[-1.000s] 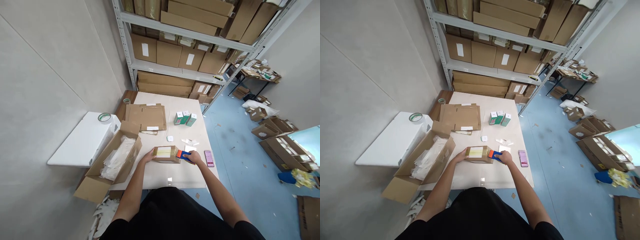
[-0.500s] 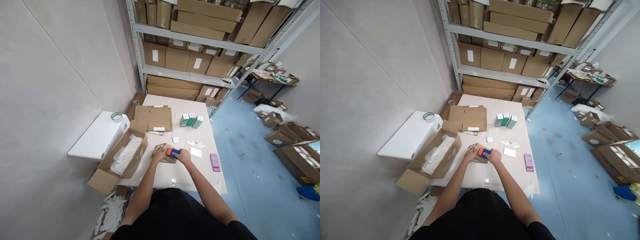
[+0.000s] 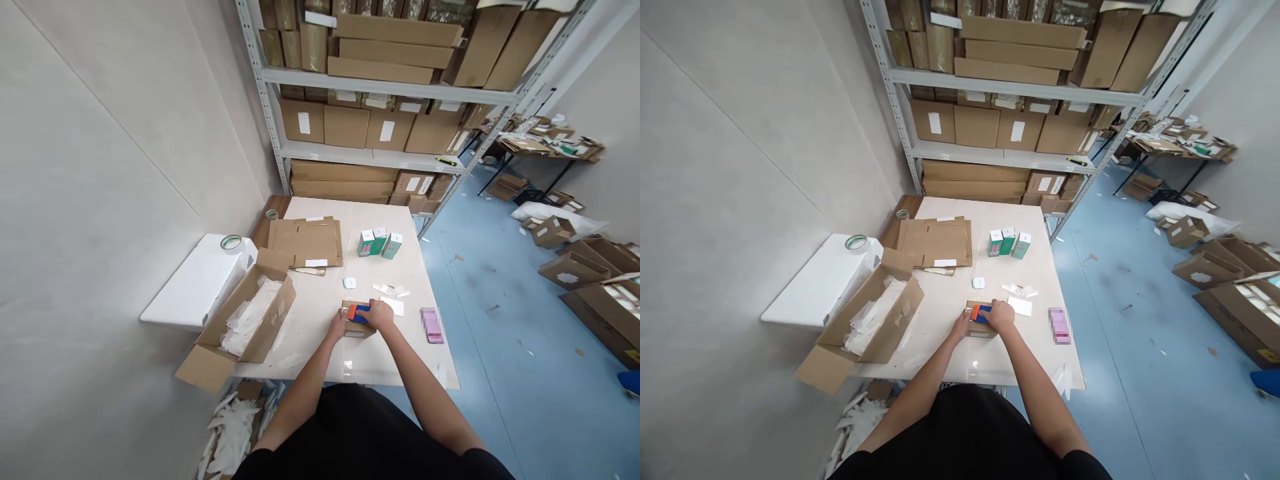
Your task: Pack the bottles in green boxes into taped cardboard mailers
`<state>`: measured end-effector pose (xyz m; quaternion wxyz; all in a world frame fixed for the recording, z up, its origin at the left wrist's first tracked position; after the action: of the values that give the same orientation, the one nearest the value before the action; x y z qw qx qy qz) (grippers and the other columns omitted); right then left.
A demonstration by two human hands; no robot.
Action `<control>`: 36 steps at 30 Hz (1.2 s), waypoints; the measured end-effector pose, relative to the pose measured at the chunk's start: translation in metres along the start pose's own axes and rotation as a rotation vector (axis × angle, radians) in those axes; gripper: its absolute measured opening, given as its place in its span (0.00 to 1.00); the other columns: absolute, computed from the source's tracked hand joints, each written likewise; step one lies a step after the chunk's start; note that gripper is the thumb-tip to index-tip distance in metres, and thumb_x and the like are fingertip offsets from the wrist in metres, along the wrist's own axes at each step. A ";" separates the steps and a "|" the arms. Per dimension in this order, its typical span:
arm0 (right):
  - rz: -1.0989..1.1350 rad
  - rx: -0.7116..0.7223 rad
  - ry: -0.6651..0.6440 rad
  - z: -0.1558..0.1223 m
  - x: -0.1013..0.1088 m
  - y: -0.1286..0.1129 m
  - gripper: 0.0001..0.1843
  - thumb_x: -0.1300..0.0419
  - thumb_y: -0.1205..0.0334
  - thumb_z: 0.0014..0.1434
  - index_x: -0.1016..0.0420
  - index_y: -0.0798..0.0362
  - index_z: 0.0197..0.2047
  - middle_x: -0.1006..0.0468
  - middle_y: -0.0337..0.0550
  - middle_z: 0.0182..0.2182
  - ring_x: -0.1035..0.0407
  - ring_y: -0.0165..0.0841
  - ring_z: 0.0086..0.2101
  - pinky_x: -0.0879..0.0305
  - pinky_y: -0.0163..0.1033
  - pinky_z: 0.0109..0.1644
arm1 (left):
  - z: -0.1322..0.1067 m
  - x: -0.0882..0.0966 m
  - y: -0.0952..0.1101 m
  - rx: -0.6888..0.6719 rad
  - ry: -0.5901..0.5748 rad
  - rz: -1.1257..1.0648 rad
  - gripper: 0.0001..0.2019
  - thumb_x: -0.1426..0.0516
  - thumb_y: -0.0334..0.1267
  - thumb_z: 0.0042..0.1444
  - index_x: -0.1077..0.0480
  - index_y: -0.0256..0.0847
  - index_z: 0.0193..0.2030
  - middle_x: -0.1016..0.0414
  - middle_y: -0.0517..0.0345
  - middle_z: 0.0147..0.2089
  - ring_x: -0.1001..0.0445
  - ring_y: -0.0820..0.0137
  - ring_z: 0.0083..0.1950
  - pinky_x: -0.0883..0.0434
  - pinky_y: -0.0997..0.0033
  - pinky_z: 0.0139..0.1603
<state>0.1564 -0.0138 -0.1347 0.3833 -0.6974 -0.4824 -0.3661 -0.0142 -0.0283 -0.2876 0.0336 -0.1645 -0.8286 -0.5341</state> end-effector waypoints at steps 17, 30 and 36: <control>0.003 -0.024 -0.025 0.007 0.025 0.090 0.27 0.32 0.37 0.54 0.19 0.52 0.43 0.16 0.53 0.43 0.22 0.45 0.44 0.34 0.37 0.38 | 0.003 -0.010 0.015 0.019 0.031 0.099 0.34 0.55 0.61 0.70 0.40 0.44 0.74 0.27 0.48 0.68 0.28 0.56 0.66 0.33 0.60 0.66; 0.066 -0.057 0.009 0.007 0.019 0.144 0.27 0.33 0.35 0.54 0.19 0.50 0.43 0.16 0.50 0.42 0.22 0.43 0.42 0.38 0.36 0.36 | 0.006 -0.007 0.016 0.065 0.024 0.173 0.36 0.57 0.63 0.70 0.44 0.45 0.76 0.31 0.47 0.71 0.31 0.51 0.70 0.34 0.55 0.67; 0.099 -0.073 -0.016 0.008 0.004 0.142 0.27 0.34 0.33 0.55 0.20 0.50 0.41 0.16 0.49 0.43 0.22 0.44 0.43 0.40 0.36 0.34 | 0.009 -0.002 0.008 0.063 0.027 0.176 0.36 0.56 0.62 0.70 0.45 0.43 0.77 0.36 0.48 0.75 0.36 0.52 0.74 0.38 0.57 0.70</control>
<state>0.2944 -0.0392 -0.1607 0.3712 -0.7368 -0.4368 -0.3586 -0.0086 -0.0182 -0.2849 0.0965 -0.2283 -0.8267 -0.5052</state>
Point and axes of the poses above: each hand's wrist, its own z-axis towards the middle knuckle, its own x-axis out of the back of the hand, y = z × x, the point moved 1 cm from there along z, towards the middle knuckle
